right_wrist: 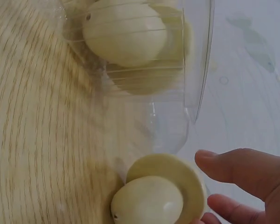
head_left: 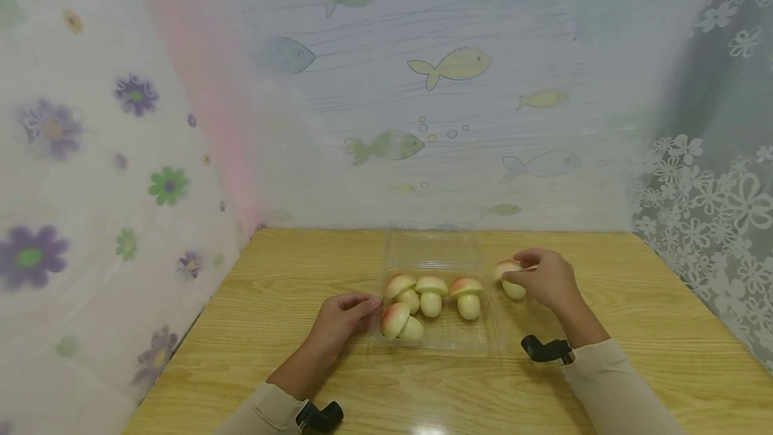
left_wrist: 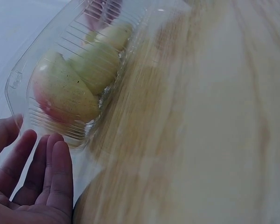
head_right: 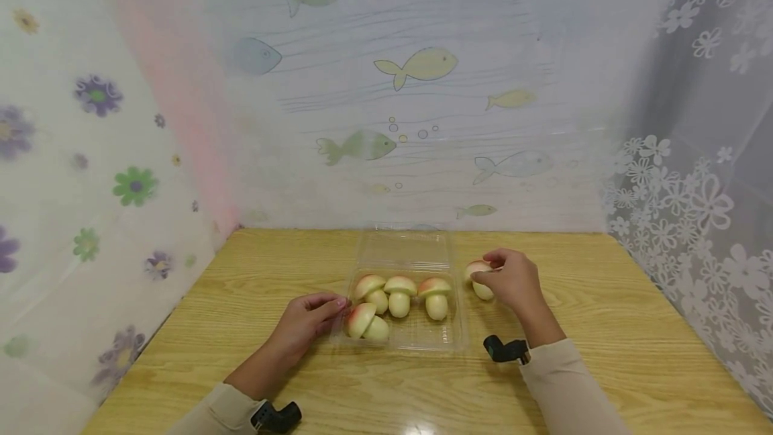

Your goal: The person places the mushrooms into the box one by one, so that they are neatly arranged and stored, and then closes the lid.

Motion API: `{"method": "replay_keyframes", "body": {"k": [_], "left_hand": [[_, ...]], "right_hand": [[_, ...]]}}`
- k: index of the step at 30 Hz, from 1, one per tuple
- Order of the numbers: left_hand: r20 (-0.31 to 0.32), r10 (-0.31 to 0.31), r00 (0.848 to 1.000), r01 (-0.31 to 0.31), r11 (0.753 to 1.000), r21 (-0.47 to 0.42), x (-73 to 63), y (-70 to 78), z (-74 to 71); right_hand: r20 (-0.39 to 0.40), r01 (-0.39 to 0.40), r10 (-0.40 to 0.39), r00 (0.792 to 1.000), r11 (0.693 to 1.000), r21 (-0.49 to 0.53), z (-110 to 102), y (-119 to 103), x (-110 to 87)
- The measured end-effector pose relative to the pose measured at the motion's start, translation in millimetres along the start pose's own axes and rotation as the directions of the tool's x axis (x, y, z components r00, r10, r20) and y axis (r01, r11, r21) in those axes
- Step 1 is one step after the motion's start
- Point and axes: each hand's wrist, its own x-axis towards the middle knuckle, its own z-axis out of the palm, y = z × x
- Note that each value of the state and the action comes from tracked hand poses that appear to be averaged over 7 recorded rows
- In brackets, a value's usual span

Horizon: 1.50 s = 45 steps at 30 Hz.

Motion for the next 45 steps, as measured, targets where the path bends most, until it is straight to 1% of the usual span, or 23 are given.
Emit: {"method": "replay_keyframes", "body": {"k": [3,9,18,24,35,45], "left_hand": [[-0.002,0.001,1.0,-0.001,1.0,0.003,0.0,0.1,0.1],[-0.001,0.001,1.0,-0.001,1.0,0.002,0.2,-0.4,0.0],[0.003,0.0,1.0,0.0,1.0,-0.008,-0.1,-0.5,-0.3],[0.001,-0.003,1.0,0.003,1.0,-0.011,-0.1,-0.3,-0.4],[0.004,-0.002,1.0,0.002,1.0,-0.014,0.7,-0.7,-0.9],[0.006,-0.002,1.0,0.002,1.0,-0.019,0.5,-0.9,-1.2]], "right_hand": [[0.014,-0.012,0.012,1.0,1.0,-0.01,-1.2,0.9,-0.5],[0.015,-0.02,0.02,1.0,0.999,-0.038,-0.4,2.8,-0.8],[0.023,-0.055,0.057,0.998,0.994,-0.094,3.3,11.7,2.5],[0.022,-0.057,0.061,0.998,0.99,-0.126,4.2,12.1,1.8],[0.03,-0.036,0.042,0.999,0.986,-0.163,4.5,12.0,1.5],[0.057,-0.056,0.066,0.996,0.985,-0.165,0.8,11.3,1.7]]}}
